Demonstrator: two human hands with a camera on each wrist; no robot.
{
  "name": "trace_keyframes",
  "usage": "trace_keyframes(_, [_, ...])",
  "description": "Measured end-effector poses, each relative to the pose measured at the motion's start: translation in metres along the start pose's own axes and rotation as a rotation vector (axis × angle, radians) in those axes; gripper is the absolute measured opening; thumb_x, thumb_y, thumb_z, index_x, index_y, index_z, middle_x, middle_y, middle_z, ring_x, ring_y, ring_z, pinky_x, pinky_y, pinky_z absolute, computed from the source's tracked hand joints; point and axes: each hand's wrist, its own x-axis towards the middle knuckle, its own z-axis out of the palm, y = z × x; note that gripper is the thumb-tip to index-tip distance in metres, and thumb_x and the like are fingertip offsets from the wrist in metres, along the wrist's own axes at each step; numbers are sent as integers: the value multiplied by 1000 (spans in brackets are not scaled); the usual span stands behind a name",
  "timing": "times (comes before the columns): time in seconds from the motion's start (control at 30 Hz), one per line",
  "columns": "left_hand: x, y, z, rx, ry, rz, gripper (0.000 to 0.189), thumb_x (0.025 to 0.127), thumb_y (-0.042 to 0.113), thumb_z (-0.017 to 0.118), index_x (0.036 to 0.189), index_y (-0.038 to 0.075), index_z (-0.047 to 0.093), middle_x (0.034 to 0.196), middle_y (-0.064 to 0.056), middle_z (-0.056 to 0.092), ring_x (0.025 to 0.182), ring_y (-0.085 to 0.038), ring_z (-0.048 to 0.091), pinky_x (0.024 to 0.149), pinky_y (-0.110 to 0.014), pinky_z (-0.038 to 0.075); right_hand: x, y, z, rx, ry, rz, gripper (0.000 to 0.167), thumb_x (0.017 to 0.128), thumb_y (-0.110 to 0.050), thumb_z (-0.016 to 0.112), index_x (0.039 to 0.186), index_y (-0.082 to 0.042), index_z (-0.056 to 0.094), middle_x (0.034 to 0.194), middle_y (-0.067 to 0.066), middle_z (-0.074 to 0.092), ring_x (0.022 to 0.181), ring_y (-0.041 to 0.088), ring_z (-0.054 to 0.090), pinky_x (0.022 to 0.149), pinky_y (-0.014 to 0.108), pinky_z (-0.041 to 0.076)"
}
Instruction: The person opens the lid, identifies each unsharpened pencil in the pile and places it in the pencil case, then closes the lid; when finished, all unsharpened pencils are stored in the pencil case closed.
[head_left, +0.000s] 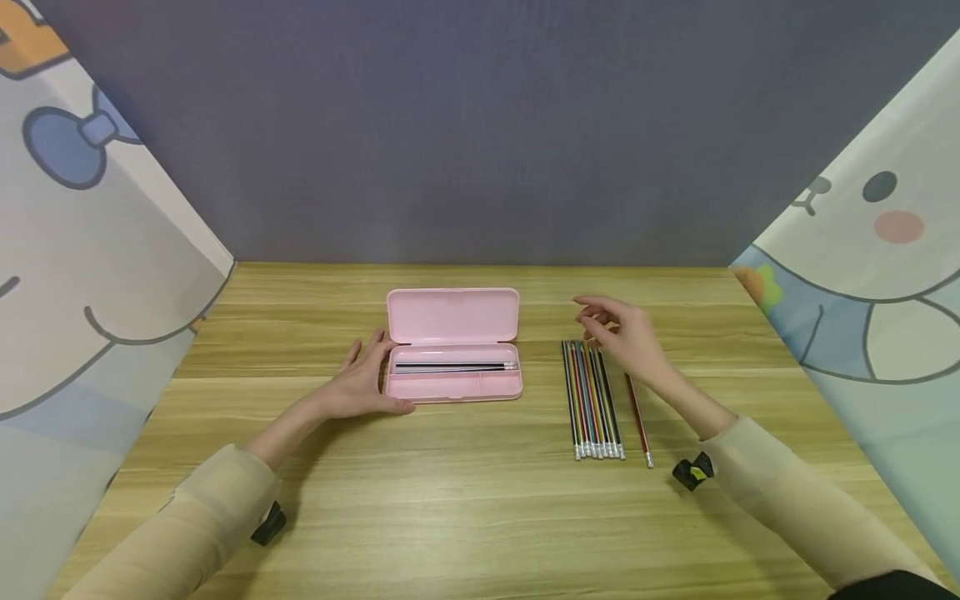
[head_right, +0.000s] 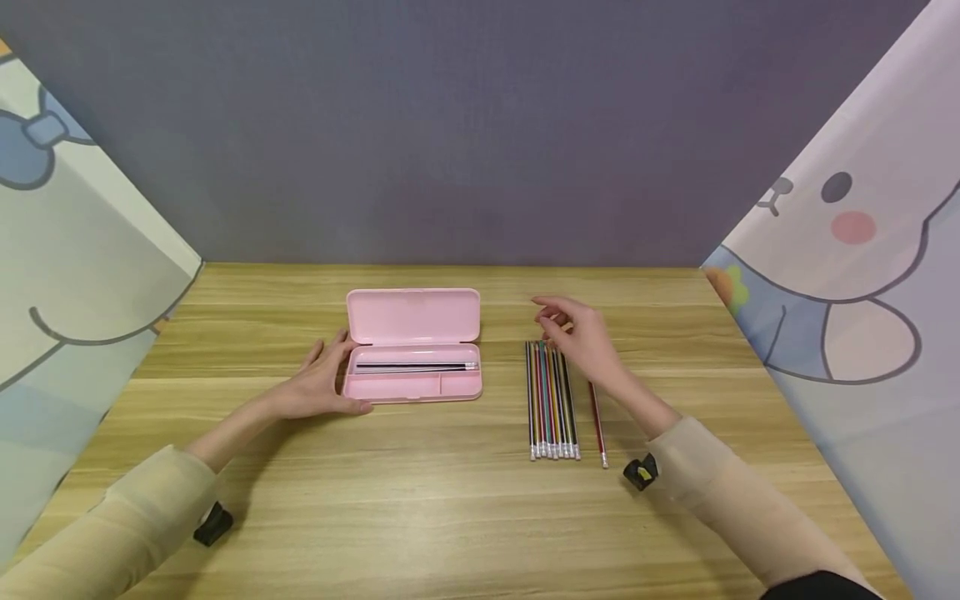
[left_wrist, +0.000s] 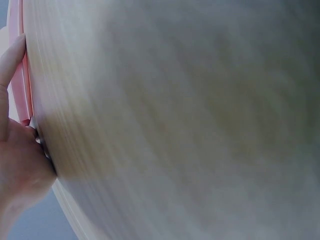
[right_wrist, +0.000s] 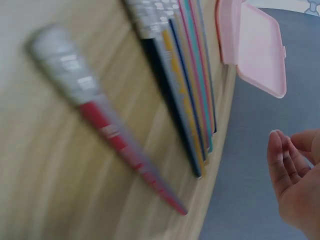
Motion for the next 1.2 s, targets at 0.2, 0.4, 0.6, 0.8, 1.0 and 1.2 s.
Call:
trace_keyframes(0.2, [-1,1,0,-7,-3,4,97,75,46,89,148,13,35,169,-28,20,161,-45,-2,127,-65,-10,-15,8,-7,-41,-19,15,39,100,-4,64,139,-3,62,108,26,73,76,21,74,60,37,64])
trace_keyframes(0.4, [-1,1,-1,-14,-4,2,99,76,46,89,150,13,33,169,-28,19,161,-44,-3,127,-65,-10,-32,14,-10,-21,-59,62,44,99,2,62,142,3,56,113,29,71,84,31,74,63,39,65])
trace_keyframes(0.6, [-1,-1,-1,-9,3,8,102,76,47,89,153,14,31,171,-27,14,161,-44,-4,126,-65,-10,-47,17,-10,-3,-83,132,48,97,7,61,144,8,51,118,33,70,86,39,74,63,34,65])
trace_keyframes(0.8, [-1,-1,-2,-7,-7,2,101,75,48,89,151,14,32,170,-27,17,162,-43,-4,127,-64,-11,-61,16,-7,9,-91,205,51,96,8,61,146,7,48,123,34,68,83,34,76,63,28,64])
trace_keyframes(1.0, [1,-2,0,8,-16,-15,103,75,49,89,153,15,31,172,-23,10,162,-39,-5,128,-62,-11,-71,7,-7,0,-100,247,51,96,8,60,146,9,48,124,35,67,85,34,76,62,28,64])
trace_keyframes(1.2, [1,-2,0,2,-15,-9,103,74,48,89,152,14,32,172,-24,11,162,-40,-5,128,-63,-11,-76,2,-8,-55,-90,236,49,97,8,59,145,8,50,123,33,69,83,32,77,59,28,63])
